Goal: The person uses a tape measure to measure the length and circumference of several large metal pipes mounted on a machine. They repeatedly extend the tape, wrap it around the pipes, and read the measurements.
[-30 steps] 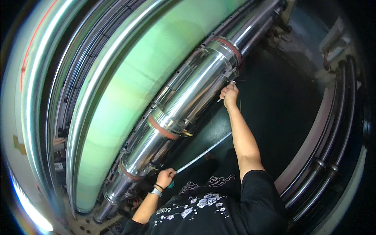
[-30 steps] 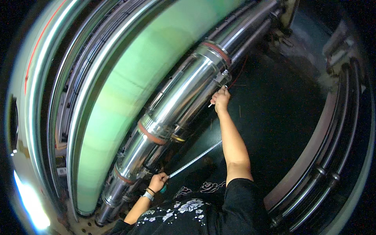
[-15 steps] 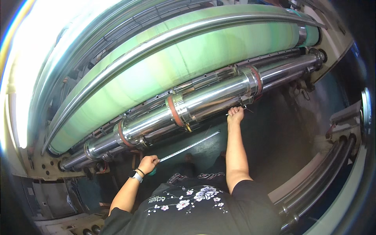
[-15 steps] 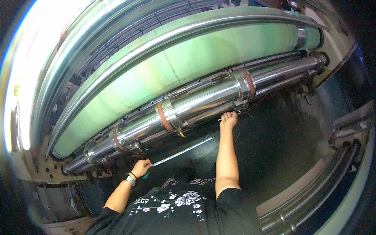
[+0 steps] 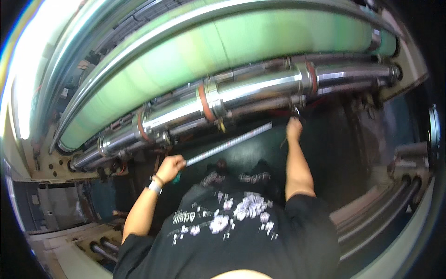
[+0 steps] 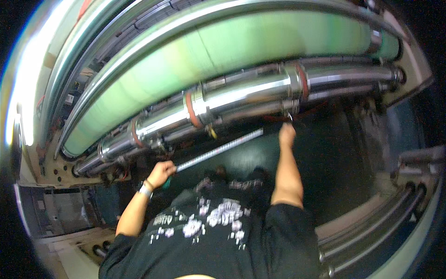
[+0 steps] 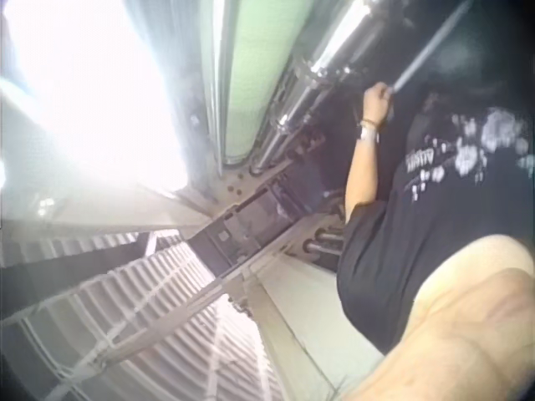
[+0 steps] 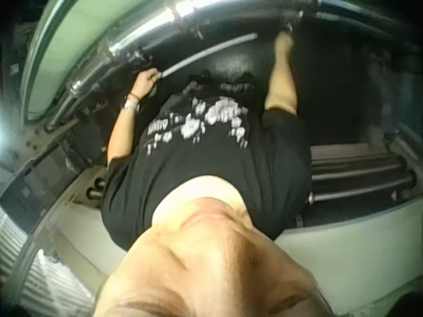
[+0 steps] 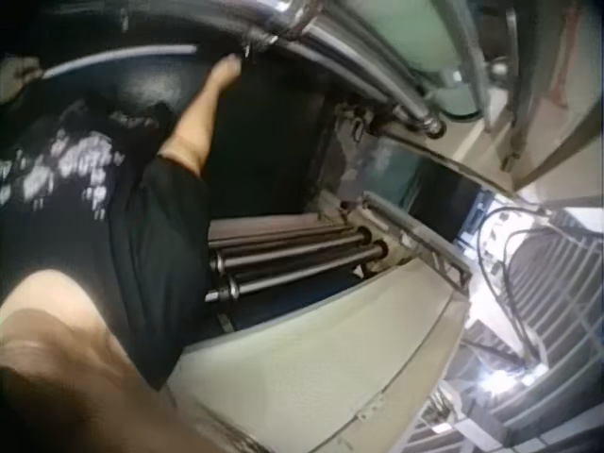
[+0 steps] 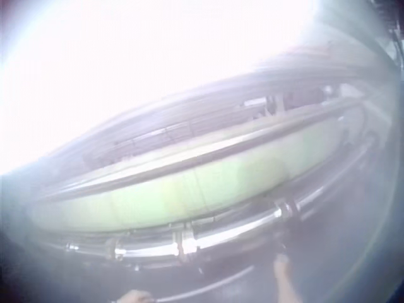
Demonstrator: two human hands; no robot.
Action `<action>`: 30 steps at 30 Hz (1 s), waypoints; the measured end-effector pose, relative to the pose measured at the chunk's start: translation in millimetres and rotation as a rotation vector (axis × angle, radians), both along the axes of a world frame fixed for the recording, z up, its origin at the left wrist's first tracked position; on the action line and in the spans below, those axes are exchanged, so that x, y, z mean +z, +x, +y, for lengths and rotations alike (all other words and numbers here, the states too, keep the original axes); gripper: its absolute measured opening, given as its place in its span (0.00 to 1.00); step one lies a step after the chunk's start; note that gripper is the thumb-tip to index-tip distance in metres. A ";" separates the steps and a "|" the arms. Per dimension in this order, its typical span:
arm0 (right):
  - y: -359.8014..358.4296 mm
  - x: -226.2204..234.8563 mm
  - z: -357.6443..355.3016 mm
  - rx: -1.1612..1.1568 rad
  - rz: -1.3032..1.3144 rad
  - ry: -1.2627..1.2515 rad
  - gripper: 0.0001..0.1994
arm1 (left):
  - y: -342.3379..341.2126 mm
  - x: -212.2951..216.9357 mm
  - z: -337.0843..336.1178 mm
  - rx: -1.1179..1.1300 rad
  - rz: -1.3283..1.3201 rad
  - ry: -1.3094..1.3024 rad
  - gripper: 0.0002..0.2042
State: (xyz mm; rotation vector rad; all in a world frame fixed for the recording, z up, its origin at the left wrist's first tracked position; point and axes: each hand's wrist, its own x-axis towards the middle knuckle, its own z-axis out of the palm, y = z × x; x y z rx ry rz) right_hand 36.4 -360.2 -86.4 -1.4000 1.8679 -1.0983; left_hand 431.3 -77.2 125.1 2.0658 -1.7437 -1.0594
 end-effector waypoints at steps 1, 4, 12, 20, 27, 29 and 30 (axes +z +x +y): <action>-14.2 -2.7 -12.5 0.045 0.085 -0.002 0.14 | 5.5 -11.5 7.5 -0.087 -0.009 -0.081 0.10; -66.7 -11.7 9.5 0.093 0.266 0.153 0.16 | -24.8 -23.8 -21.9 0.040 0.100 0.013 0.09; -10.4 -23.0 28.4 -0.019 -0.504 0.089 0.19 | -64.1 -44.8 -53.4 -0.004 0.139 -0.038 0.09; 52.8 26.4 34.7 -0.137 -1.363 0.191 0.19 | -46.9 -35.0 5.0 0.236 0.134 0.043 0.08; 78.2 42.1 4.4 -0.282 -1.813 0.219 0.21 | -38.1 -25.4 13.4 0.267 0.148 0.012 0.07; 81.7 44.6 -0.9 -0.242 -1.870 0.175 0.22 | -33.2 -24.2 12.6 0.293 0.182 -0.006 0.07; 83.0 45.0 -3.6 -0.214 -1.875 0.158 0.22 | -31.3 -23.5 11.3 0.305 0.200 -0.015 0.07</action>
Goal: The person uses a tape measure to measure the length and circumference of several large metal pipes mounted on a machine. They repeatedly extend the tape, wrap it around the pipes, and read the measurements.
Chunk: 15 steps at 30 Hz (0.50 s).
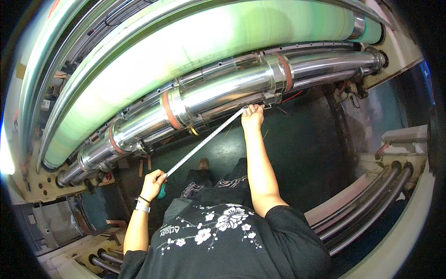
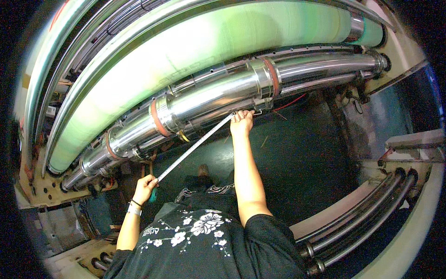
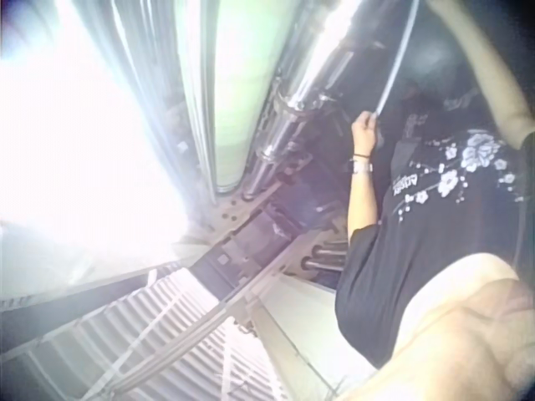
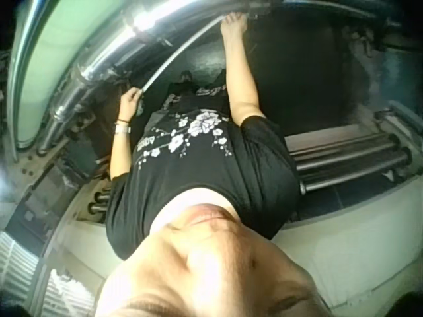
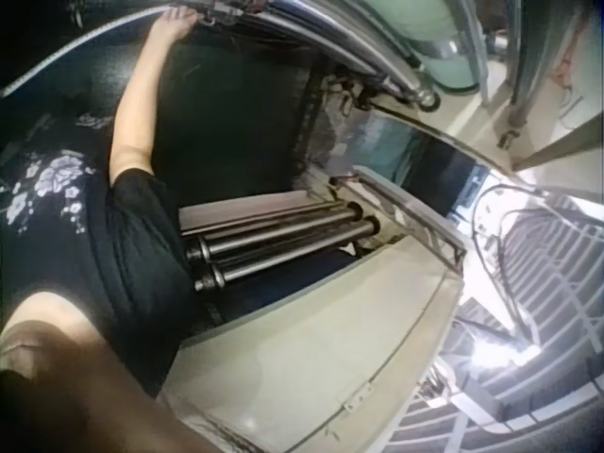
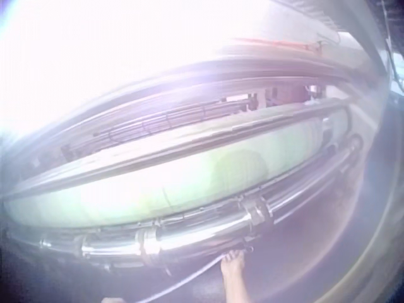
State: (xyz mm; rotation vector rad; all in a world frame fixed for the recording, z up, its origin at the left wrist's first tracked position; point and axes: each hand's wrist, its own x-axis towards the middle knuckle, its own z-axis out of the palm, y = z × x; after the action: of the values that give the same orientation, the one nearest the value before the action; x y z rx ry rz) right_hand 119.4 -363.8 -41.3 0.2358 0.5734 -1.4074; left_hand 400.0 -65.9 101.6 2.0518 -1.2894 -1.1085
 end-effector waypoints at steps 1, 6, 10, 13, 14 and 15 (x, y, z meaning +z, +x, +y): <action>1.5 -0.4 -1.6 0.003 -0.003 -0.029 0.22 | 0.6 2.4 -1.6 -0.004 -0.016 0.005 0.07; 3.1 5.3 0.6 0.002 0.099 -0.038 0.17 | 5.1 6.6 -2.2 -0.020 -0.058 0.012 0.07; 0.6 10.1 -9.6 0.017 0.040 0.106 0.15 | -1.0 13.9 -11.7 -0.009 -0.053 0.011 0.08; 3.2 12.5 -21.9 -0.054 -0.136 0.045 0.13 | -6.6 19.6 -17.7 -0.006 -0.062 -0.004 0.07; 6.3 10.9 -19.0 -0.042 -0.024 0.106 0.12 | -7.6 20.3 -17.3 -0.004 -0.067 -0.011 0.07; 9.5 8.9 -12.9 -0.030 0.089 0.167 0.11 | -8.3 20.3 -17.2 -0.002 -0.072 -0.018 0.07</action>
State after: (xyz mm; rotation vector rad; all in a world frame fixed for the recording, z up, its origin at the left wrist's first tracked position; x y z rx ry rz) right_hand 129.0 -376.7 -32.4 0.3171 0.7648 -1.4057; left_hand 391.7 -83.1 121.9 2.0944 -1.3311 -1.0287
